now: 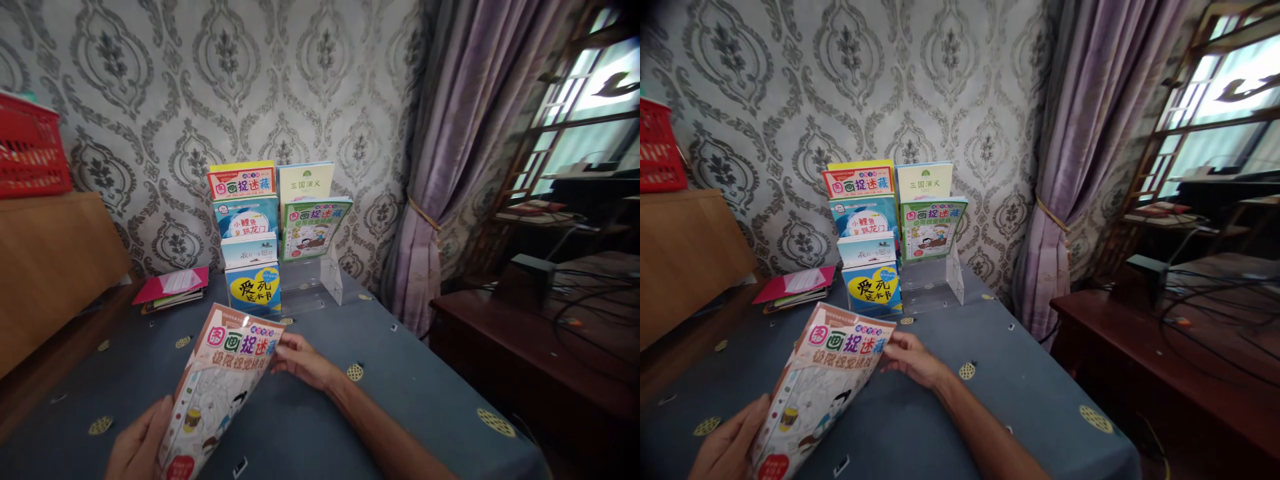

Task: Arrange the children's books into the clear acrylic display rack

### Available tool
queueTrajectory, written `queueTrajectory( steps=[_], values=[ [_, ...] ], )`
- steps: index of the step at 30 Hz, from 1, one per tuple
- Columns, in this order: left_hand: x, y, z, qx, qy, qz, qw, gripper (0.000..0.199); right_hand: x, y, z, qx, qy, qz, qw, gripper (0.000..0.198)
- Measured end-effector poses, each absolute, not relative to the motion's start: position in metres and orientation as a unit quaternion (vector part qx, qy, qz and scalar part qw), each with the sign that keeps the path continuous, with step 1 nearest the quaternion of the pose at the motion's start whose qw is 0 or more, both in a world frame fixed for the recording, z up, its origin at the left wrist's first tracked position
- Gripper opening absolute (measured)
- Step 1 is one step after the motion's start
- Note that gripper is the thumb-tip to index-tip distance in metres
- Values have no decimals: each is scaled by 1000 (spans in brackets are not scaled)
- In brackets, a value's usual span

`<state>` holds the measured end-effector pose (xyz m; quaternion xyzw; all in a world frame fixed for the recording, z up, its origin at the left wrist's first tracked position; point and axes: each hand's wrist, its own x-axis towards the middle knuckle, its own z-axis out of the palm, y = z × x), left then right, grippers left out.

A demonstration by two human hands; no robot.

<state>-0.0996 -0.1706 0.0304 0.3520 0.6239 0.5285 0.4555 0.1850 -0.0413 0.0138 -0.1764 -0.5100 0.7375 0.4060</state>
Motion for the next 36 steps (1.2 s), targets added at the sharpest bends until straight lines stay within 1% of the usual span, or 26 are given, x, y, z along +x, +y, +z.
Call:
queueTrajectory(
  steps=[3,6,9,13,18,20,22,24,26,31,33,36],
  values=[
    [-93,-166,30,310,596,537,510,41,183,-44,13,-175,-523,746,373,47],
    [-87,-164,29,273,586,550,530,52,183,-43,12,-190,-518,741,381,45],
    [-84,-164,27,237,594,566,520,58,183,-42,13,-205,-508,738,393,45],
    [-86,-163,19,254,601,574,495,50,183,-43,17,-205,-492,743,404,44],
    [-89,-161,0,267,619,543,501,50,185,-42,17,-206,-486,749,401,43],
    [-88,-160,-8,276,624,530,503,56,187,-39,14,-227,-489,748,388,46],
    [-86,-161,-13,303,620,523,500,66,188,-35,9,-263,-498,744,359,49],
    [-83,-162,-15,340,613,521,487,76,189,-31,4,-305,-509,735,329,52],
    [-81,-163,-16,380,609,515,468,79,190,-28,-1,-335,-515,723,315,55],
    [-79,-161,-19,502,597,441,444,77,192,-25,-8,-371,-529,690,326,54],
    [-80,-159,-23,547,607,410,406,73,192,-24,-10,-387,-540,672,326,54],
    [-84,-155,-28,615,622,368,316,63,190,-23,-11,-415,-562,642,316,52]
  ],
)
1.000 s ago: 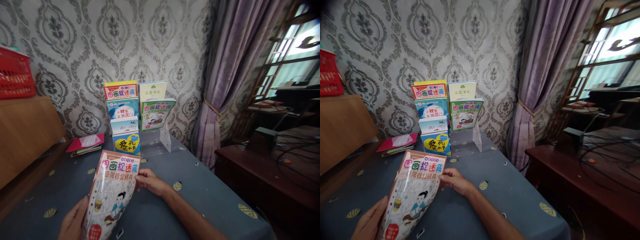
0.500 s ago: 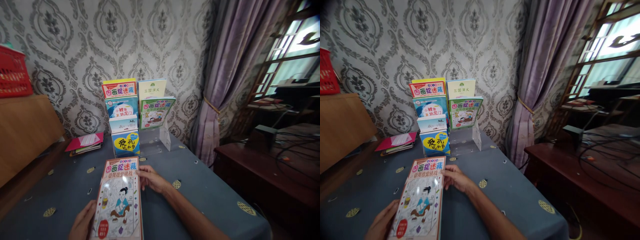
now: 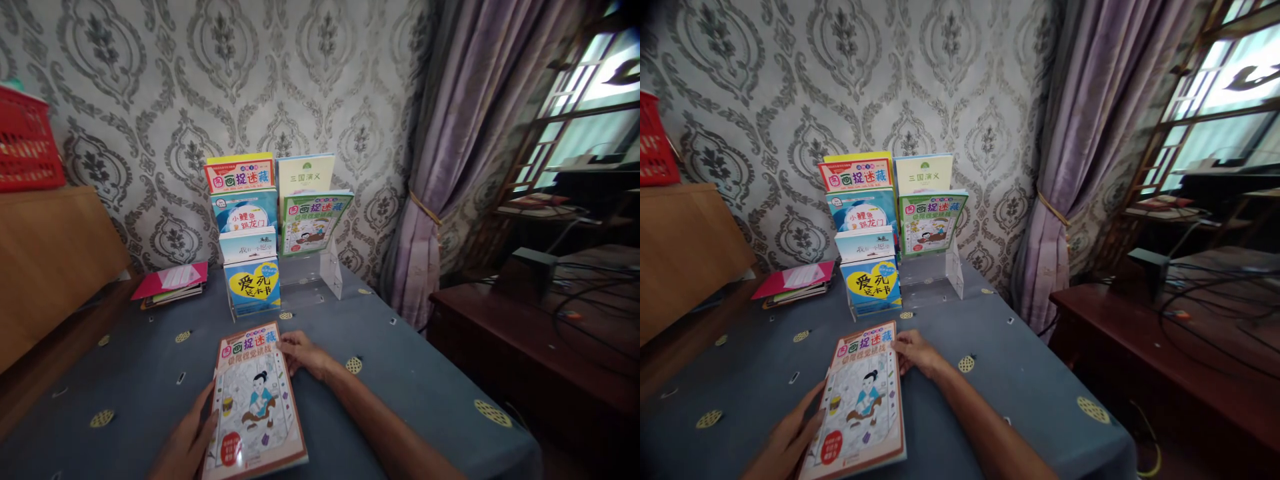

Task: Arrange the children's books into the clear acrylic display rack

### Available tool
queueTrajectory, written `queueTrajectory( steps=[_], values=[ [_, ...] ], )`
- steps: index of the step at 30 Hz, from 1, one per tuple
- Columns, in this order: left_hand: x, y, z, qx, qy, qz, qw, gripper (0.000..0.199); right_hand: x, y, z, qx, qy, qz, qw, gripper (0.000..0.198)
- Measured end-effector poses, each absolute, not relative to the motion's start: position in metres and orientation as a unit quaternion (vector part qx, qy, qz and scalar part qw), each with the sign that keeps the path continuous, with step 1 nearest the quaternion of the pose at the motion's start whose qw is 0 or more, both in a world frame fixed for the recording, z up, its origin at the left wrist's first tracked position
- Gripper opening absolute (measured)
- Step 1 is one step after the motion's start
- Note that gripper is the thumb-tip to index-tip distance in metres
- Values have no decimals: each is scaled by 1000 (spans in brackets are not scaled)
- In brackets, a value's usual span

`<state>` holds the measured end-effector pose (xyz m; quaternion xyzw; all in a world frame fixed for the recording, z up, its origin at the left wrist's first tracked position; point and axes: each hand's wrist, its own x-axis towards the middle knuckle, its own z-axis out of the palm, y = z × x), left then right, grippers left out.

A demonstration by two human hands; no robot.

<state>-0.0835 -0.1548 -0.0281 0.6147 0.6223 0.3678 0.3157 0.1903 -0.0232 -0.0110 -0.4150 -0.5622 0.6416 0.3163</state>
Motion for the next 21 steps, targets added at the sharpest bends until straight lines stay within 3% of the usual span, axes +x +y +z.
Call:
queueTrajectory(
  steps=[4,9,14,18,21],
  values=[
    [-85,-152,-28,670,661,243,234,63,189,-23,-10,-466,-601,582,289,44],
    [-76,-152,-4,669,712,72,203,60,192,-28,2,-535,-658,456,270,29],
    [-67,-151,24,670,716,15,195,54,189,-43,20,-573,-702,307,291,15],
    [-60,-150,28,668,727,-13,160,51,172,-64,24,-468,-799,233,298,21],
    [-54,-152,26,670,729,-56,126,51,152,-82,22,-321,-869,246,286,33]
  ],
)
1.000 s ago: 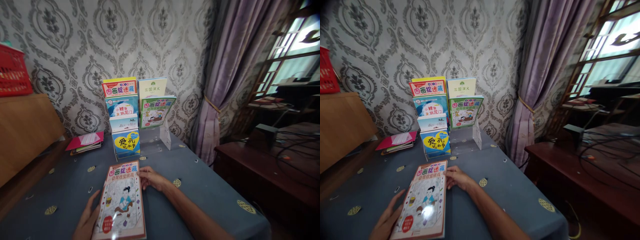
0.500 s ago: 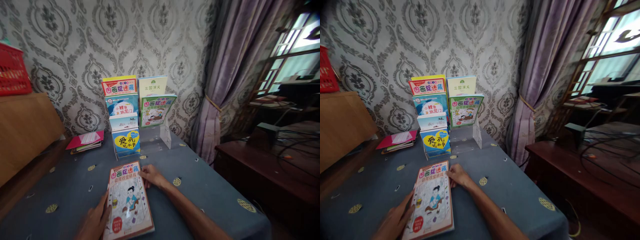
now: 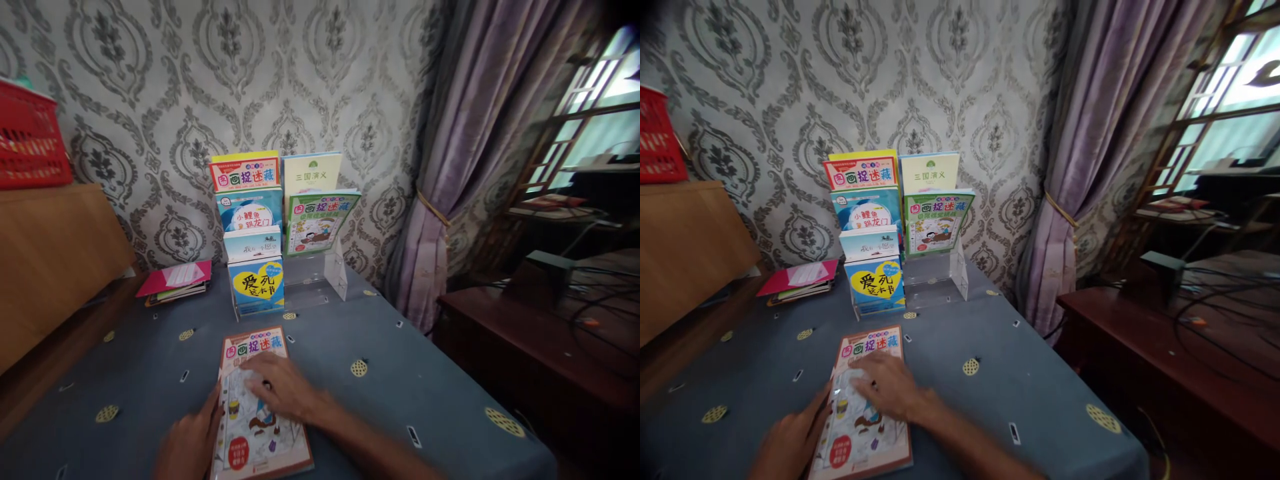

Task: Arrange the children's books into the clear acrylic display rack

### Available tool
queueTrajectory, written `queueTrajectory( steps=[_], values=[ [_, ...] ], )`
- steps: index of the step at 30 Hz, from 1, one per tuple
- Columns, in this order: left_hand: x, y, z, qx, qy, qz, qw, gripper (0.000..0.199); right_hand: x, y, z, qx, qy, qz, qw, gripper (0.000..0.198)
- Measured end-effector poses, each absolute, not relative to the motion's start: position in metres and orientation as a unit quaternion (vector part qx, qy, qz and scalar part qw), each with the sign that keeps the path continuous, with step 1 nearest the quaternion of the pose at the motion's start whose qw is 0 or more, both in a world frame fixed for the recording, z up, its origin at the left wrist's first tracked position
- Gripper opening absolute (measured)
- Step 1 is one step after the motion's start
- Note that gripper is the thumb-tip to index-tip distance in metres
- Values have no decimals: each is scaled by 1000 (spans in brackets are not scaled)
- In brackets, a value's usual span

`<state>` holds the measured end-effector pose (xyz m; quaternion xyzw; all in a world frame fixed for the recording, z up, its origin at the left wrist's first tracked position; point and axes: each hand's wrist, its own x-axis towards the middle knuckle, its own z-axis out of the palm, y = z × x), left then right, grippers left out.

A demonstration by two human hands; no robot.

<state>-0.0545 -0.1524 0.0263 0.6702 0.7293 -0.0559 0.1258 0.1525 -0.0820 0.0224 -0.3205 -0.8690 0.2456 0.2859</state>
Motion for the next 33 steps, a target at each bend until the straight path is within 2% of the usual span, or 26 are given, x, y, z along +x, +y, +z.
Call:
queueTrajectory(
  steps=[4,7,19,33],
  values=[
    [-49,-157,25,671,730,-97,92,54,128,-96,26,-220,-907,309,181,60],
    [-48,-158,26,671,727,-99,107,56,114,-95,28,-202,-915,322,137,68],
    [-48,-161,26,682,720,-74,102,46,103,-85,15,-205,-925,282,153,56],
    [-48,-161,27,677,726,-76,97,50,100,-75,13,-244,-937,203,144,59]
  ],
)
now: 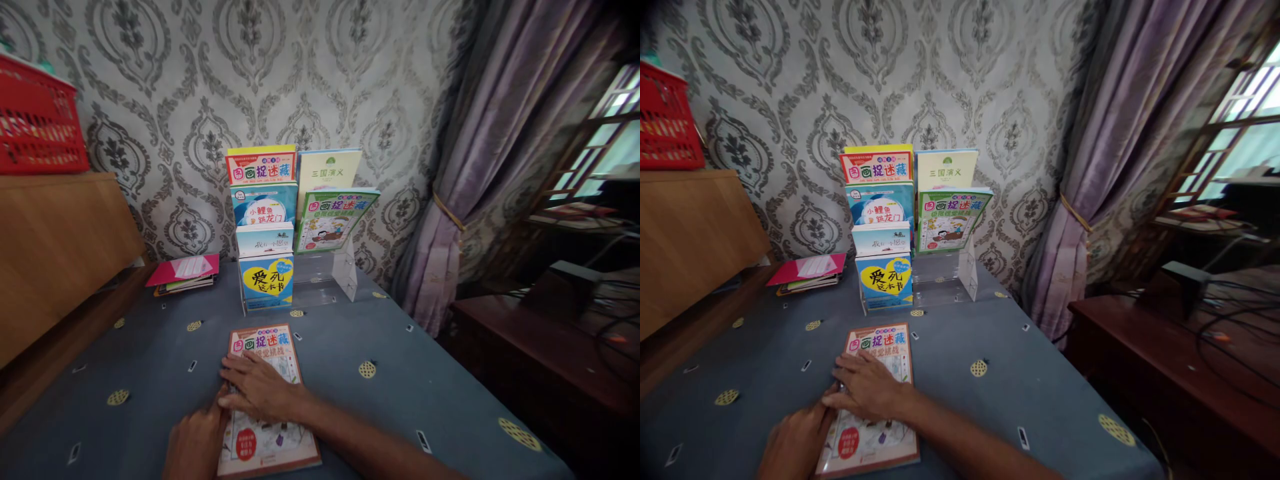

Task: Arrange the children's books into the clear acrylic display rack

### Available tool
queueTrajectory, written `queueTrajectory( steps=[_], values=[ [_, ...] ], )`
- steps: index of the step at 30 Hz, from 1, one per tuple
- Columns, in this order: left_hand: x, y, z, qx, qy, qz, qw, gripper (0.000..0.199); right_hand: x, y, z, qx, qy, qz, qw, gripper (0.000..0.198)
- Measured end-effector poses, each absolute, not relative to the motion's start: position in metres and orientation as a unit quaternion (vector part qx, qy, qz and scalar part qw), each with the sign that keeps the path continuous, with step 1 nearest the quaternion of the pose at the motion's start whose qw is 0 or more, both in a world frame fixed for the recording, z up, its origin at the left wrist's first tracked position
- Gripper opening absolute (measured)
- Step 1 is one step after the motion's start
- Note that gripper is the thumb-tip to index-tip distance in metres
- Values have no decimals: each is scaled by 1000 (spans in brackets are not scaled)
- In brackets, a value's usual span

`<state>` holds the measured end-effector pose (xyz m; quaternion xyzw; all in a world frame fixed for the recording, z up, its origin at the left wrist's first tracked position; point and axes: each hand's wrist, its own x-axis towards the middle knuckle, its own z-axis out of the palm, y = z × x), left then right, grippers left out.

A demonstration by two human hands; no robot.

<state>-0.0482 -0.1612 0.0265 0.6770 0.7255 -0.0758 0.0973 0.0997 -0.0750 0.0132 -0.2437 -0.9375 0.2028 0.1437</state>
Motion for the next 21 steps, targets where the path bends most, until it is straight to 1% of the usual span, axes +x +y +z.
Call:
queueTrajectory(
  steps=[5,9,12,15,18,21],
  values=[
    [-47,-161,27,684,719,-100,78,49,95,-63,10,-269,-937,166,146,54],
    [-49,-161,28,691,714,-87,78,44,91,-62,6,-302,-929,147,157,51],
    [-54,-155,28,715,698,-21,37,39,89,-62,4,-317,-922,135,175,48],
    [-60,-138,25,757,651,59,-1,37,87,-60,1,-337,-914,121,193,39],
    [-65,-115,17,782,613,110,-5,36,85,-56,-5,-350,-906,108,213,36],
    [-71,-96,2,783,605,145,18,35,83,-54,-11,-354,-906,93,213,37]
  ],
)
